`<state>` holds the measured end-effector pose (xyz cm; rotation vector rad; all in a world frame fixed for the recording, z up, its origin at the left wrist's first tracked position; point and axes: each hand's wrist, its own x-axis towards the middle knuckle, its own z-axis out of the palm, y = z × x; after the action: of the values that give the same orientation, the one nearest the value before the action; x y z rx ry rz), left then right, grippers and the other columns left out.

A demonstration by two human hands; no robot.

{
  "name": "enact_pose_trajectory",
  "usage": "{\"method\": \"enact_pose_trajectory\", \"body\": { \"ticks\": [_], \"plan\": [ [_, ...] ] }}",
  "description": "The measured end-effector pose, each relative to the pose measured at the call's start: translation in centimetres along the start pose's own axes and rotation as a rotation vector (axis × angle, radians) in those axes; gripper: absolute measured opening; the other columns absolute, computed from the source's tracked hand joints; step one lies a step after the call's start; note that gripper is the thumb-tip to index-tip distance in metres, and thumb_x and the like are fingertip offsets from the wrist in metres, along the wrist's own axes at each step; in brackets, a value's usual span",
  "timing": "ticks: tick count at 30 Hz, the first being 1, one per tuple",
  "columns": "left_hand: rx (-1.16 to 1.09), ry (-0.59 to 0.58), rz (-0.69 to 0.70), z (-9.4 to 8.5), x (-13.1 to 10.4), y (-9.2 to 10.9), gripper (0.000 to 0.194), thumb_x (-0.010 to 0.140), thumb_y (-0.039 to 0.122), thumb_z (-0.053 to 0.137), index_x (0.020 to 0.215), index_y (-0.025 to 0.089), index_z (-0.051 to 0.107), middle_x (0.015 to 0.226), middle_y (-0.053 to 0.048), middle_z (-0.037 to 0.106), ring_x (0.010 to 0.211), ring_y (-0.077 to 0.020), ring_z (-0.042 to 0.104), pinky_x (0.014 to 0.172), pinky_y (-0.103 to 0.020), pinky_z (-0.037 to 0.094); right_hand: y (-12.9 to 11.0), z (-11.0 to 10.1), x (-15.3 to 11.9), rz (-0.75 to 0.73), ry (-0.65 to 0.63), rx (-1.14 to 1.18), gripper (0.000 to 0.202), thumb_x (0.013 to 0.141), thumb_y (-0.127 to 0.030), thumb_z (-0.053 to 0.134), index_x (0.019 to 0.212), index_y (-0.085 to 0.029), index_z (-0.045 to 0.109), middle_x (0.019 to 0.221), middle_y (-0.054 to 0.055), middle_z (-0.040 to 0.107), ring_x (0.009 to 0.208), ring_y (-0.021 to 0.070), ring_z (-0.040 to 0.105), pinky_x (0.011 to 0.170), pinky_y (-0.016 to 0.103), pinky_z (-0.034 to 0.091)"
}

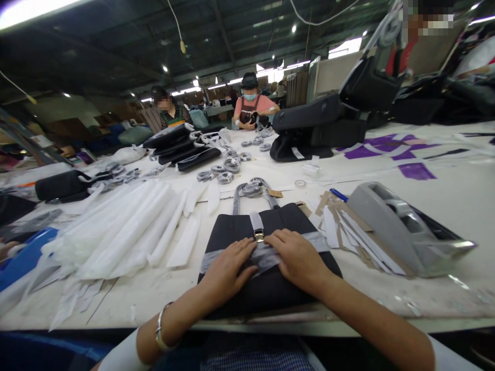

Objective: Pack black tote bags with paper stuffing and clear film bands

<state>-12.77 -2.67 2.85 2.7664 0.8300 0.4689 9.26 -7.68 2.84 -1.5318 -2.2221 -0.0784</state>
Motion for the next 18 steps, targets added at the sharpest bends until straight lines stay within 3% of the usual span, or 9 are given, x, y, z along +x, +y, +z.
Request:
{"method": "enact_pose_trajectory", "body": {
  "ticks": [5,9,13,16,18],
  "plan": [
    [0.068,0.084,0.041,0.5,-0.8,-0.4,0.054,0.092,0.04,0.06,0.14,0.02,0.045,0.146,-0.012,0.051,0.136,-0.0283,0.046,0.112,-0.054,0.041,1.3,-0.6,-1.3,-0.228,-0.051,0.059,0.068,0.076,-0.001,0.052,0.141,-0.024,0.046,0.142,0.008,0.052,0.128,0.024,0.048,0.112,0.049,0.035],
    [0.109,0.157,0.048,1.1,-0.8,-1.5,0.036,0.095,0.022,0.052,0.131,0.019,0.054,0.138,-0.01,0.058,0.128,-0.0257,0.055,0.108,-0.048,0.047,1.2,0.3,-1.5,-0.272,0.023,-0.049,0.054,0.091,-0.006,0.045,0.143,-0.021,0.045,0.148,0.009,0.047,0.136,0.0218,0.042,0.114,0.048,0.035],
    [0.095,0.213,0.039,1.1,-1.0,-1.4,0.039,0.093,0.008,0.043,0.129,0.018,0.057,0.137,-0.009,0.06,0.126,-0.0233,0.057,0.106,-0.044,0.05,0.2,1.2,-0.9,-0.26,0.057,-0.123,0.06,0.085,0.001,0.039,0.143,-0.014,0.045,0.149,0.011,0.046,0.14,0.0241,0.037,0.112,0.05,0.037],
    [0.044,0.234,-0.001,0.6,-1.3,-0.2,0.034,0.096,0.023,0.048,0.129,0.019,0.058,0.134,-0.008,0.062,0.123,-0.0231,0.059,0.105,-0.045,0.051,-0.4,1.9,-0.4,-0.231,0.067,-0.131,0.071,0.074,0.005,0.038,0.143,-0.011,0.045,0.149,0.011,0.046,0.14,0.0247,0.037,0.112,0.052,0.038],
    [0.036,0.223,-0.014,0.4,-1.5,0.5,0.046,0.093,0.041,0.056,0.132,0.017,0.055,0.136,-0.011,0.061,0.124,-0.0264,0.058,0.105,-0.048,0.051,-0.6,2.4,-0.1,-0.207,0.071,-0.136,0.074,0.07,0.005,0.037,0.142,-0.011,0.047,0.147,0.011,0.048,0.139,0.0245,0.038,0.111,0.052,0.039]
  ]
}}
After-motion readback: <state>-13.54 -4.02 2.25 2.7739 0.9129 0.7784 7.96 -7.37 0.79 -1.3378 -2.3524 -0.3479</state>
